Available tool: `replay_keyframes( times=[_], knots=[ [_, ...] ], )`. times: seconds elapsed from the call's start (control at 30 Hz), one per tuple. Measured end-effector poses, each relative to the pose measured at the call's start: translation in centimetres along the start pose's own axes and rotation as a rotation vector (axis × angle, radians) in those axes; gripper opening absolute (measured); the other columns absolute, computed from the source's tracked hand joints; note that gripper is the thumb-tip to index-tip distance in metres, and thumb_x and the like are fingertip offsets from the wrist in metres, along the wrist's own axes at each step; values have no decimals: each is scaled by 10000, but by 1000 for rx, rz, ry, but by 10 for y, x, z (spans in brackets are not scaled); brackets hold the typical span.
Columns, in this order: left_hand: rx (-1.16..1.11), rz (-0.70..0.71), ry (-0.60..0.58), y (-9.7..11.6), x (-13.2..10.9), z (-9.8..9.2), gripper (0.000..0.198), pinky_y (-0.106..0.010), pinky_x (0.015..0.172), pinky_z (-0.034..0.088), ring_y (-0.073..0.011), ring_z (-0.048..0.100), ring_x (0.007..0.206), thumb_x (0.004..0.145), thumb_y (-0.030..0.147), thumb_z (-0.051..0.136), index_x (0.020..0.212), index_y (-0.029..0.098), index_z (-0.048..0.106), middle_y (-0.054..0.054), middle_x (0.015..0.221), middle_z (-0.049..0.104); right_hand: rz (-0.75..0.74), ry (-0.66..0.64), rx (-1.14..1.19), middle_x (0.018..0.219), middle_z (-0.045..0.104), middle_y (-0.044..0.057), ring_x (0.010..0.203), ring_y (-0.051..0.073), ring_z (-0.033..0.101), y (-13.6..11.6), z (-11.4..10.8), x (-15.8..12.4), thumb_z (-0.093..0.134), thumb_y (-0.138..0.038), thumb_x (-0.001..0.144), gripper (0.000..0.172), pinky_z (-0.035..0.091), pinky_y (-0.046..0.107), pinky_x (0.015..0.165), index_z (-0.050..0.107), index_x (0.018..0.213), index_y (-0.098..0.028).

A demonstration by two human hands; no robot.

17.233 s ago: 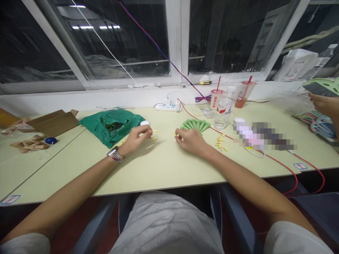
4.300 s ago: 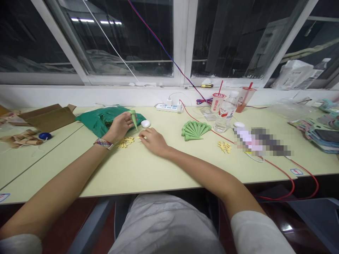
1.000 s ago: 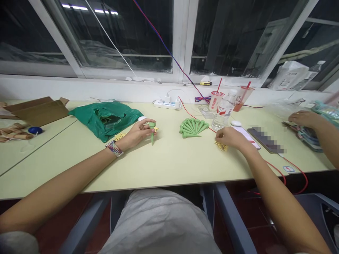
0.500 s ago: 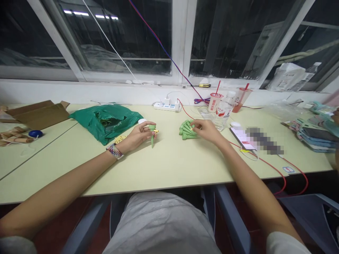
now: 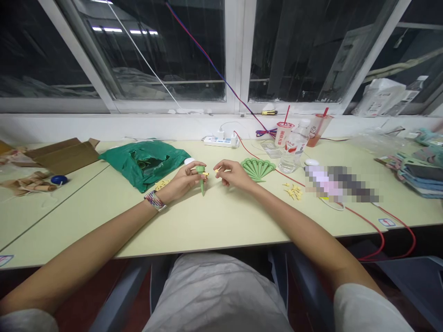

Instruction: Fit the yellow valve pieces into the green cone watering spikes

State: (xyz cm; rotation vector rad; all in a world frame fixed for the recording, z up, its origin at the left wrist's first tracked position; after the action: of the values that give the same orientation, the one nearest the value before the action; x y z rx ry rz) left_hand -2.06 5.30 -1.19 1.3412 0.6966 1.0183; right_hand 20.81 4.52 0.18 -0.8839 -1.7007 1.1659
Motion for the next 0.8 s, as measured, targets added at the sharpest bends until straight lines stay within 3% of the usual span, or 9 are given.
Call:
replay_keyframes(
  times=[0.23, 0.47, 0.8],
  knots=[
    [-44, -21, -19, 1, -3, 7, 433, -293, 825, 563, -162, 738, 773, 748, 232, 917, 1101, 201, 666, 70, 659, 597, -118, 118, -4, 952, 700, 6, 513, 93, 614, 6, 13, -11, 828, -441, 789, 346, 458, 230, 467, 628, 962, -217],
    [-38, -18, -5, 3, -3, 10, 454, -310, 794, 568, -178, 743, 764, 724, 243, 921, 1091, 197, 658, 16, 755, 694, -210, 161, -130, 893, 669, 1, 545, 117, 636, 1, 11, -18, 791, -437, 828, 299, 474, 258, 522, 606, 919, -222],
    [-16, -30, -51, 0, -7, 13, 425, -315, 812, 579, -173, 745, 780, 755, 235, 898, 1101, 210, 652, 24, 761, 695, -284, 95, -311, 848, 692, 21, 591, 138, 597, 5, 17, -22, 712, -427, 902, 209, 448, 273, 551, 653, 907, -226]
  ],
)
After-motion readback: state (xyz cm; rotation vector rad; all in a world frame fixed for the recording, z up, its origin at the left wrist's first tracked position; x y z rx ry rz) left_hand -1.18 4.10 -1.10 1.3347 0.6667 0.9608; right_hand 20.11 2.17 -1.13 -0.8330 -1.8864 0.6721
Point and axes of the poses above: each hand's wrist, its own x-axis towards the middle knuckle, its own z-axis out of the palm, y = z × x, the point moved 1 cm from there along x, towards the middle knuckle
